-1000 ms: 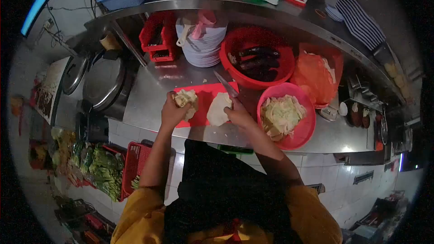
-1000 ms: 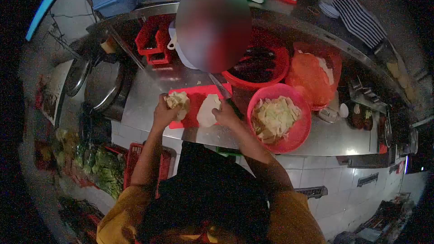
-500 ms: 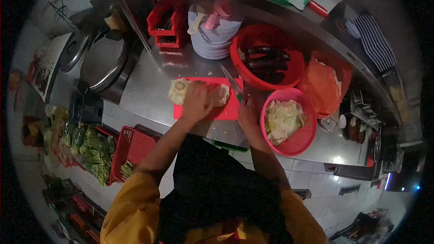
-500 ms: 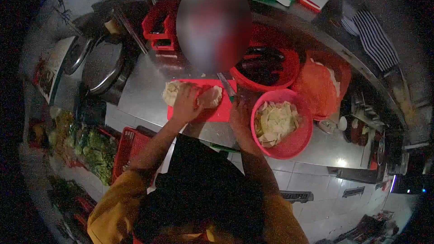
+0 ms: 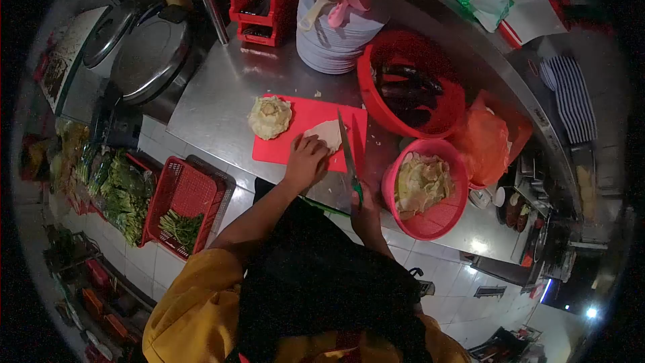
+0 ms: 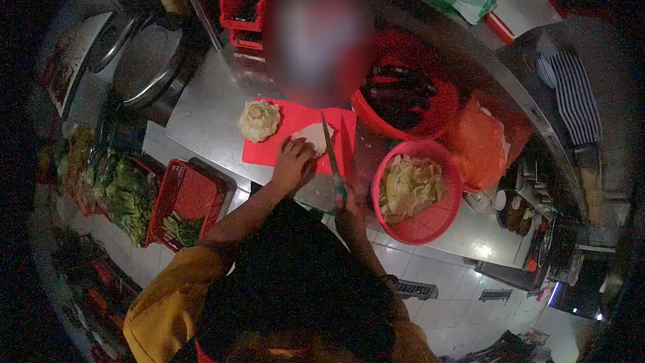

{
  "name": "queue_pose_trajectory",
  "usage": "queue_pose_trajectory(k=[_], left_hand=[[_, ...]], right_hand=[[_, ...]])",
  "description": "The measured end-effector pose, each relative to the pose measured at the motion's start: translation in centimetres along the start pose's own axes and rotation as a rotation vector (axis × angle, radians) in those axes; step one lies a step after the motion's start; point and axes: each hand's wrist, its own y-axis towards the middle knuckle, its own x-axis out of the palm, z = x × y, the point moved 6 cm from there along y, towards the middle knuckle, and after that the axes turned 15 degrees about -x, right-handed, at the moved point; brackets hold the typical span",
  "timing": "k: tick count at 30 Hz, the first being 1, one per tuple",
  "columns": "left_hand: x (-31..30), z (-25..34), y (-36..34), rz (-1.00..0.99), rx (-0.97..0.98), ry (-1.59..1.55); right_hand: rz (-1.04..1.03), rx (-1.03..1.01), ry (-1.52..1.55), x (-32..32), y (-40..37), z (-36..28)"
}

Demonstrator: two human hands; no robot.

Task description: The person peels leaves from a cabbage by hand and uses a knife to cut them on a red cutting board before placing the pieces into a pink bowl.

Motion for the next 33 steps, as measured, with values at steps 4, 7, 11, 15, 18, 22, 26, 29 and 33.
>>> queue_pose_trajectory(k=[4,7,11,15,18,22,26,29,33], left_hand=[[-0.4,0.6,0.3,0.078,-0.095,-0.120],[0.7,-0.5,0.3,0.103,-0.125,-0.116],[0.8,-0.7,0.2,0.132,-0.111,-0.124],[1.1,-1.0,0.1,0.045,-0.127,-0.116],[1.2,-1.1,0.2,0.036,-0.129,-0.124],[0.9,-1.1,0.3,0.097,-0.129,-0.151],[0.8,-1.1,0.4,0.077,-0.188,-0.199],[0.7,-0.8,0.5,0.078,-0.187,-0.159],[0.7,-1.0,0.4,0.062,-0.211,-0.188]], right_hand=[[-0.181,0.191,0.007,1.9,-1.9,1.8],[-0.218,0.159,-0.026,2.9,-1.9,2.8],[-0.354,0.186,-0.127,3.2,-2.4,2.6],[-0.350,0.169,-0.094,1.8,-1.9,1.0],[-0.380,0.231,-0.105,1.9,-2.6,1.6],[-0.406,0.260,-0.159,2.5,-3.2,2.2],[-0.605,0.036,-0.402,2.8,-3.0,1.2],[-0.627,0.020,-0.503,3.3,-4.0,2.3],[-0.632,-0.292,-0.650,6.0,-6.1,4.9]])
